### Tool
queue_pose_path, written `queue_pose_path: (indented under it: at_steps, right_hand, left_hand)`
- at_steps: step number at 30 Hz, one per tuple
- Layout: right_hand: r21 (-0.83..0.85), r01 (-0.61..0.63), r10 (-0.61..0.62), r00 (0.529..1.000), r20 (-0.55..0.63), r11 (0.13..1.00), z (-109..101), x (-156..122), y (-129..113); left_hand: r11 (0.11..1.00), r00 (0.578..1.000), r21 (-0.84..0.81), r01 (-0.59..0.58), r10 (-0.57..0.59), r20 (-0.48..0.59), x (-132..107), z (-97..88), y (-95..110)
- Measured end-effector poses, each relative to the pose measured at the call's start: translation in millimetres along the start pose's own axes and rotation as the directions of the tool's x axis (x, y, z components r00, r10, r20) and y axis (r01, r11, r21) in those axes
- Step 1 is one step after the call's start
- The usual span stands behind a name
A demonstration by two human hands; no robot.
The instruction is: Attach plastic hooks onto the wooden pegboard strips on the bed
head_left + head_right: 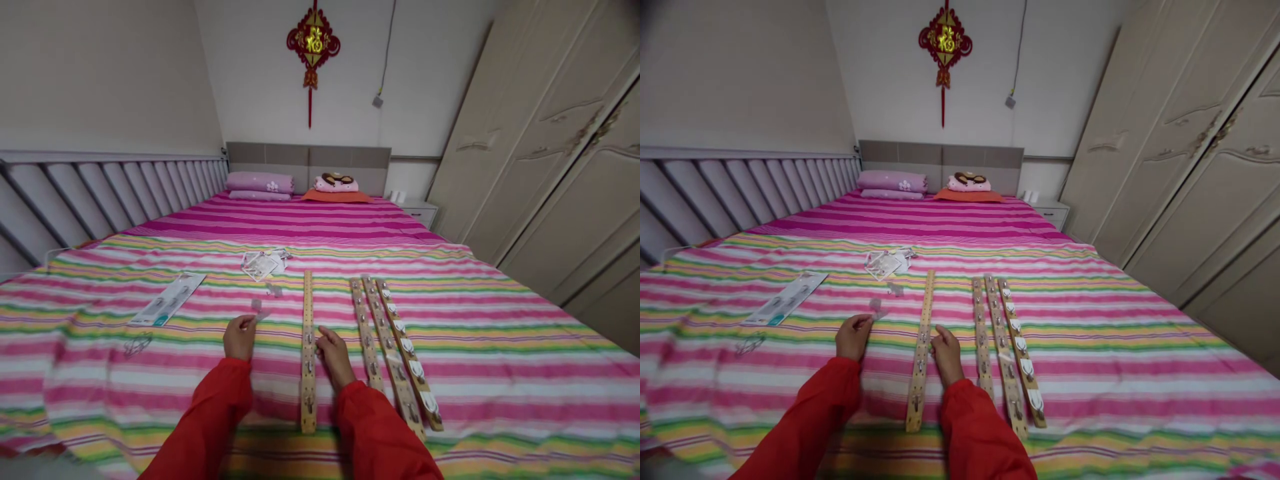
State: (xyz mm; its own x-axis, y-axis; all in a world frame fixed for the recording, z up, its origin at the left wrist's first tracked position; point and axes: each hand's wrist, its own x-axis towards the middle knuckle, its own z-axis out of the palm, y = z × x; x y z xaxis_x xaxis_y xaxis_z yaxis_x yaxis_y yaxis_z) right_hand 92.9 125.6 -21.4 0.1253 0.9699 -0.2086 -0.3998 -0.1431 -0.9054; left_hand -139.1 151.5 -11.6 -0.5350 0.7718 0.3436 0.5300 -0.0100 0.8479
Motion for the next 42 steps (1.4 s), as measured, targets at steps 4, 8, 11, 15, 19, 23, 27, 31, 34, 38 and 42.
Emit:
queue_pose_path:
  at_steps: [4, 8, 11, 15, 19, 23, 27, 31, 34, 38, 42]
  right_hand:
    - [0.038, -0.028, 0.028, 1.000, 0.002, 0.999, -1.3, -0.8, -4.9]
    - [0.094, -0.050, 0.050, 0.999, 0.004, 0.994, -2.8, -2.8, -12.1]
    - [0.116, -0.005, 0.010, 0.999, -0.043, 0.993, 0.4, -8.9, -18.7]
    - [0.097, 0.058, -0.060, 0.998, 0.018, 0.994, 11.6, -21.2, -35.3]
    - [0.111, -0.025, 0.004, 0.983, 0.184, 0.994, 21.5, -28.8, -57.2]
    - [0.154, -0.083, 0.034, 0.955, 0.295, 0.985, 23.3, -32.5, -69.6]
    - [0.198, -0.062, 0.001, 0.956, 0.294, 0.978, 20.2, -34.7, -70.9]
    - [0.158, -0.038, -0.006, 0.962, 0.273, 0.987, 16.3, -34.4, -69.6]
    - [0.104, -0.020, -0.008, 0.966, 0.259, 0.994, 14.3, -33.4, -68.8]
    - [0.060, 0.043, -0.057, 0.962, 0.268, 0.997, 14.2, -32.8, -66.2]
    - [0.072, 0.051, -0.069, 0.958, 0.277, 0.996, 15.4, -34.0, -63.6]
  left_hand:
    - [0.979, 0.985, -0.112, -0.171, 0.172, 0.004, -18.4, -5.3, 14.5]
    - [0.891, 0.897, -0.118, -0.438, 0.443, 0.013, -44.3, -10.0, 39.5]
    - [0.830, 0.833, -0.102, -0.548, 0.553, 0.024, -63.0, -13.1, 58.6]
    - [0.754, 0.758, -0.158, -0.637, 0.650, 0.048, -78.9, -16.5, 80.3]
    - [0.663, 0.663, -0.230, -0.712, 0.743, 0.089, -79.9, -17.6, 95.5]
    - [0.617, 0.603, -0.271, -0.739, 0.785, 0.142, -72.5, -15.9, 101.7]
    - [0.645, 0.633, -0.285, -0.709, 0.760, 0.144, -69.7, -12.6, 101.5]
    - [0.727, 0.722, -0.324, -0.605, 0.672, 0.161, -73.8, -9.8, 100.3]
    - [0.802, 0.807, -0.370, -0.469, 0.559, 0.190, -75.7, -9.3, 102.4]
    - [0.874, 0.881, -0.466, -0.141, 0.326, 0.344, -72.8, -9.1, 109.0]
    - [0.832, 0.857, -0.529, 0.164, 0.145, 0.494, -68.4, -7.1, 112.3]
